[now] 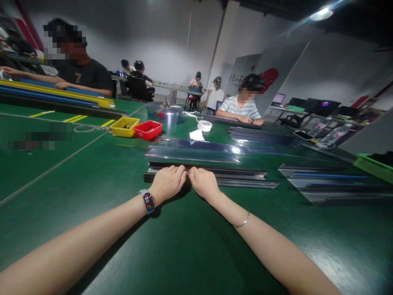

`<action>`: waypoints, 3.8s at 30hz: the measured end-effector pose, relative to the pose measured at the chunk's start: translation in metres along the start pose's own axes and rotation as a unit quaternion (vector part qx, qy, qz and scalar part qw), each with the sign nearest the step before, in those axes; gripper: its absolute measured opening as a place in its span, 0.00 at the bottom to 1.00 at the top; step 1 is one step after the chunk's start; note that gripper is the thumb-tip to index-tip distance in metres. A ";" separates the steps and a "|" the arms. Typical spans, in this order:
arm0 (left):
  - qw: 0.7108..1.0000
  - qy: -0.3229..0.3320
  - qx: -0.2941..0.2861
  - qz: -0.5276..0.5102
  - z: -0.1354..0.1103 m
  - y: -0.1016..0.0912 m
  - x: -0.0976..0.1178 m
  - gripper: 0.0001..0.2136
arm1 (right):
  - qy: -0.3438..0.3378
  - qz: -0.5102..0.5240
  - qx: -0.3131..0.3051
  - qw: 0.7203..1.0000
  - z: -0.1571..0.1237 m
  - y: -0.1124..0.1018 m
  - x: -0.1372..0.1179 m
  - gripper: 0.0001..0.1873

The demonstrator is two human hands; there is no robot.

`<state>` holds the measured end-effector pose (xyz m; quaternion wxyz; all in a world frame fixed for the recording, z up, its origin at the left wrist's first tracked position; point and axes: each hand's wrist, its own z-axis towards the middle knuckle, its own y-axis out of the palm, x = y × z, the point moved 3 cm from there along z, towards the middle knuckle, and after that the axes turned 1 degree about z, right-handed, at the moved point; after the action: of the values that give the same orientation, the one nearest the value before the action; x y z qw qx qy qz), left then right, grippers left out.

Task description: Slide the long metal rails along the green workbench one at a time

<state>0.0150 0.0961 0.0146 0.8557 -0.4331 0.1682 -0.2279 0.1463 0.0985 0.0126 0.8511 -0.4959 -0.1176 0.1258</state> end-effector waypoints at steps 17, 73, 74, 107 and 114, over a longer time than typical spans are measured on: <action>1.000 0.020 0.002 -0.008 -0.001 0.000 -0.001 0.13 | -0.013 -0.003 0.018 1.000 -0.001 -0.001 0.001 0.19; 0.998 0.062 -0.012 -0.028 -0.001 0.001 0.006 0.12 | -0.013 0.074 0.033 0.997 -0.004 -0.004 -0.001 0.16; 0.998 0.063 -0.012 -0.027 -0.001 0.001 0.006 0.12 | -0.014 0.063 0.025 0.998 -0.004 -0.003 -0.001 0.17; 0.999 0.044 -0.010 0.010 -0.008 -0.002 -0.006 0.14 | 0.015 -0.007 0.028 0.999 -0.005 -0.006 0.003 0.23; 0.998 0.067 0.006 -0.014 -0.004 -0.003 0.003 0.14 | -0.002 -0.021 0.013 1.000 -0.001 -0.002 0.002 0.24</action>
<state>0.0146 0.0907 0.0143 0.8418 -0.4137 0.2176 -0.2698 0.1492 0.0973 0.0137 0.8597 -0.4821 -0.1275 0.1105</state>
